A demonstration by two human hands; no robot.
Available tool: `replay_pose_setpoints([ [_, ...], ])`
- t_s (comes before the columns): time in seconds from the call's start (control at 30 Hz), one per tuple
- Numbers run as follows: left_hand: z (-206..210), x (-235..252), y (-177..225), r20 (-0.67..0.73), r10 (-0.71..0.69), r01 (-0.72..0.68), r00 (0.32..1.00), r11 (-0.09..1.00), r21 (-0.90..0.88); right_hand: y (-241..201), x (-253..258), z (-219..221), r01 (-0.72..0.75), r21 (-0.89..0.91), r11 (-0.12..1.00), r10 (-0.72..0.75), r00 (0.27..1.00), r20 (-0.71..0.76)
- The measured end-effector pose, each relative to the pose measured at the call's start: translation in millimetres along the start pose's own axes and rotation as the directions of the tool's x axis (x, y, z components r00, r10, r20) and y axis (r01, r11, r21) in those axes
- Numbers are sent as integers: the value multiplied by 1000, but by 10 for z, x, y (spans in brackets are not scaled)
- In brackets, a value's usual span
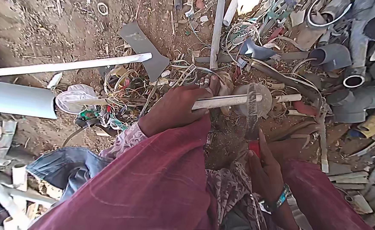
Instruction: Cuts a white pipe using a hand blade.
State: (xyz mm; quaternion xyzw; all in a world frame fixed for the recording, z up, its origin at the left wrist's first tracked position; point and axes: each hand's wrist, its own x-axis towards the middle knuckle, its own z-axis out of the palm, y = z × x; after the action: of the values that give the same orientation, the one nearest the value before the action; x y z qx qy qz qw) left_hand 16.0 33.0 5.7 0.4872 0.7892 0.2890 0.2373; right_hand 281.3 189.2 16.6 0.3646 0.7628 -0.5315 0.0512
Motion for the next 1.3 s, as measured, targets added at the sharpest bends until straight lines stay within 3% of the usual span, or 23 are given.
replay_pose_setpoints([
  [0.1, 15, -4, -9, 16, 5, -5, 1000, 1000, -10, -68, -96, 148, 174, 15, 985, -174, 979, 109],
  [0.23, 35, -31, -16, 22, -5, 6, 1000, 999, -51, 73, -10, 100, 4, -144, 990, -16, 997, -80],
  [0.3, 18, -10, 2, 38, -26, 28, 999, 998, -59, 98, 2, 95, -14, -235, 972, -15, 993, -119],
  [0.4, -10, 1, 28, 72, -46, 51, 996, 996, -74, -8, -136, 317, 223, -310, 924, -251, 967, -51],
  [0.47, 6, -4, 10, 67, -33, 39, 997, 996, -82, -20, -172, 418, 297, -349, 889, -326, 945, -26],
  [0.63, -11, -15, 15, 92, -61, 70, 994, 992, -101, 132, -33, 241, 6, -448, 894, -81, 985, -149],
  [0.8, -8, -13, -3, 81, -43, 51, 996, 994, -101, 8, -147, 423, 221, -459, 861, -275, 960, -53],
  [0.87, -14, -33, -2, 84, -51, 60, 995, 993, -105, 33, -95, 373, 149, -482, 864, -213, 974, -80],
  [0.97, -14, -32, 3, 80, -47, 55, 996, 993, -103, 62, 4, 184, -84, -488, 869, 22, 991, -133],
  [1.0, -18, -21, -2, 79, -45, 53, 996, 993, -103, 70, -3, 187, -64, -495, 867, -4, 991, -135],
  [1.07, -14, -15, 1, 88, -55, 65, 995, 992, -108, 90, -71, 310, 136, -498, 857, -206, 974, -89],
  [1.13, -20, -24, 13, 115, -93, 107, 989, 987, -121, 56, -118, 446, 242, -460, 854, -295, 954, -45],
  [1.2, -29, -41, 23, 162, -160, 185, 974, 971, -151, 78, -93, 450, 205, -451, 869, -261, 963, -66],
  [1.3, -14, -47, 13, 183, -209, 241, 961, 955, -172, 93, -9, 274, -20, -470, 882, -43, 992, -123],
])
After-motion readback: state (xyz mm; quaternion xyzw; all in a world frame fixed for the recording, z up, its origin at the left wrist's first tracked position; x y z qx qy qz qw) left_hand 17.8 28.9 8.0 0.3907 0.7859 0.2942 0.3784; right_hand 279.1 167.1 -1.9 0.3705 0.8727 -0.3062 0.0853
